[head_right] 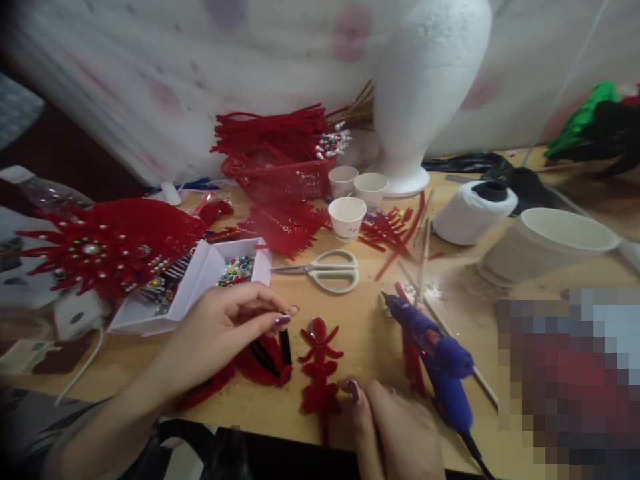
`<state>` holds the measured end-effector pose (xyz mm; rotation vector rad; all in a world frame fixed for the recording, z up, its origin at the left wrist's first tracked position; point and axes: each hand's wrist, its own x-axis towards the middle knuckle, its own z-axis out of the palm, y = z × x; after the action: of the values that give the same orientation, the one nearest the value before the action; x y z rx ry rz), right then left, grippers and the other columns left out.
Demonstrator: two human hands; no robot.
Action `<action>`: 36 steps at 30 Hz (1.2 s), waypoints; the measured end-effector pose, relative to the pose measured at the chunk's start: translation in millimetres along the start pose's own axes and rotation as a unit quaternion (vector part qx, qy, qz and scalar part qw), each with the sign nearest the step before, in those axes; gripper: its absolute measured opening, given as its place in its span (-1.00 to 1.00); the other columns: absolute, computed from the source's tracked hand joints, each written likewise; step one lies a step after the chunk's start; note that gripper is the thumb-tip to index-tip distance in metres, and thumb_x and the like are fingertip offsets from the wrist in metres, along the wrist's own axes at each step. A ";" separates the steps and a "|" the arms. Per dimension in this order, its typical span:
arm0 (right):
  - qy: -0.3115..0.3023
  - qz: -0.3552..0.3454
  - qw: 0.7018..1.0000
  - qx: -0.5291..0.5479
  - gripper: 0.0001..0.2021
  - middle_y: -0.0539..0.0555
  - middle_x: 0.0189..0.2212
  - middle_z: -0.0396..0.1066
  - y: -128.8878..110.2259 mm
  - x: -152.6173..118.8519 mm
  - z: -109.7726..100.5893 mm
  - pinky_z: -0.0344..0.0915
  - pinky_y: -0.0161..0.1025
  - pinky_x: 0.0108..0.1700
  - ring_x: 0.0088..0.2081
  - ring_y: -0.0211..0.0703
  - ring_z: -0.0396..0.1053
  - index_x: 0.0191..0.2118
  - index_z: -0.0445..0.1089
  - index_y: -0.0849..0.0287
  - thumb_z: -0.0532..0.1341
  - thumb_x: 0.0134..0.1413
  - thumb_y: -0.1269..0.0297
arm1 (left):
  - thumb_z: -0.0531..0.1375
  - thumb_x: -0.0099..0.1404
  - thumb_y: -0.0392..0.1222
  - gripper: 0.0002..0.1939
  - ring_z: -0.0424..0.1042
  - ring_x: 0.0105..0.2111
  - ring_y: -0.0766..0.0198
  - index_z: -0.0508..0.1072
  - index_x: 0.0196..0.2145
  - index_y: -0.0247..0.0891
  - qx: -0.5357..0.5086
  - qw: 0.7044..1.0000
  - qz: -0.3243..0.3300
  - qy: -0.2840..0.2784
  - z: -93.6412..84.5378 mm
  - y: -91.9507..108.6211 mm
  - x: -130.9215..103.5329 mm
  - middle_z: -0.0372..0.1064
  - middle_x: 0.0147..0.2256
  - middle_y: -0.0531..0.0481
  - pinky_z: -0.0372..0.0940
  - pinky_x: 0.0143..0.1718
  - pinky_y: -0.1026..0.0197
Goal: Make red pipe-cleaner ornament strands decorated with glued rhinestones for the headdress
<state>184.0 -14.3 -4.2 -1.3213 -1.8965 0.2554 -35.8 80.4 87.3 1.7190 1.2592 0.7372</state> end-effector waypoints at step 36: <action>-0.006 0.026 0.996 0.080 -0.76 -0.06 -0.55 0.31 -0.3 -2.5 6.9 0.08 -0.30 -0.45 -0.55 -0.29 0.30 -0.32 0.29 0.16 0.00 0.42 0.38 | 0.21 0.30 -0.42 -0.88 0.43 -0.22 0.24 0.53 -0.34 -0.29 0.164 0.984 0.034 -0.055 46.8 -25.1 20.7 0.44 -0.28 -0.01 0.29 -0.13 0.18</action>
<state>179.3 -14.8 -9.8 -1.2651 -1.8121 0.4341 -1.0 89.4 43.0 2.0460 1.3049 0.4840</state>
